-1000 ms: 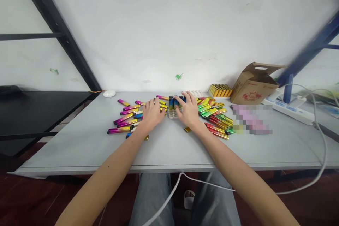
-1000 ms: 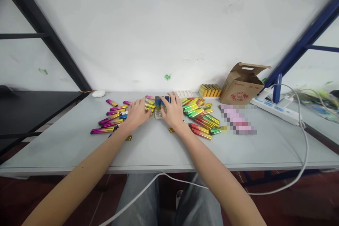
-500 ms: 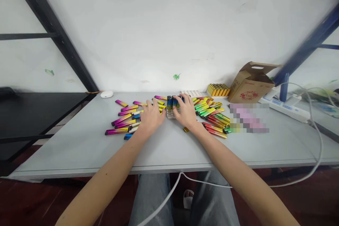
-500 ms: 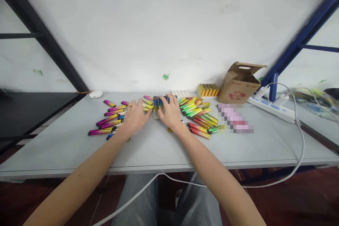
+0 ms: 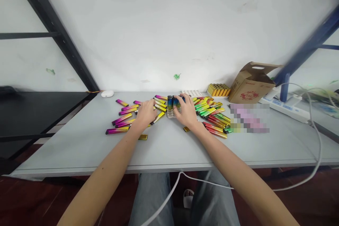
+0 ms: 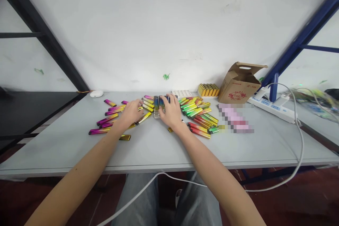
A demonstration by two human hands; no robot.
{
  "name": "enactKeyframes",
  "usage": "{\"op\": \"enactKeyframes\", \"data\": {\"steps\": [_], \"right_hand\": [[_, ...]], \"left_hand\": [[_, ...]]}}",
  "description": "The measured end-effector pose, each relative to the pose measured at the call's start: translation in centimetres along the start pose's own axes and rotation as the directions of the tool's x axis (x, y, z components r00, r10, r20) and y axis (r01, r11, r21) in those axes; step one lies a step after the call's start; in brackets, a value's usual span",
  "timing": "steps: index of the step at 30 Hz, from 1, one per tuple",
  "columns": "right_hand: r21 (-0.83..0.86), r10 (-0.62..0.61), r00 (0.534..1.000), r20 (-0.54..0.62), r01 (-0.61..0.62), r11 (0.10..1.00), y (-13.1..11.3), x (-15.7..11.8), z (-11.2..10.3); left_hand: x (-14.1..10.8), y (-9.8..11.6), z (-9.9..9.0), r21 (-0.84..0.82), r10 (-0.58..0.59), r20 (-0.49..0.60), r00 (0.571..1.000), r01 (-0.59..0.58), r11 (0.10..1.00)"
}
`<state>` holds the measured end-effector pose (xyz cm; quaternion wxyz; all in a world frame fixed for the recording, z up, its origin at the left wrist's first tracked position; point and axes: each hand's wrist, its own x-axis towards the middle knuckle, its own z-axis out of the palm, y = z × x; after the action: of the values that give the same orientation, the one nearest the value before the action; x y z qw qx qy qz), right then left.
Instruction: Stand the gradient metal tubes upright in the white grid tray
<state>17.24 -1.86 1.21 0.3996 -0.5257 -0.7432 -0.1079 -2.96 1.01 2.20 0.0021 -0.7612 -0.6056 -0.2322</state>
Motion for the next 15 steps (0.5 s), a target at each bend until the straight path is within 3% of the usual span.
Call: {"op": "enactKeyframes", "data": {"steps": [10,15], "right_hand": [[0.021,0.004,1.000,0.014,-0.004,1.000,0.0,0.0,-0.1],[0.025,-0.002,1.000,0.013,0.001,1.000,0.2,0.0,0.0]], "left_hand": [[0.7,-1.2,-0.2,0.092,0.006,0.004,1.000,-0.006,0.996],[1.0,-1.2,-0.9,0.033,-0.035,0.104,0.994,0.032,0.999]]}}
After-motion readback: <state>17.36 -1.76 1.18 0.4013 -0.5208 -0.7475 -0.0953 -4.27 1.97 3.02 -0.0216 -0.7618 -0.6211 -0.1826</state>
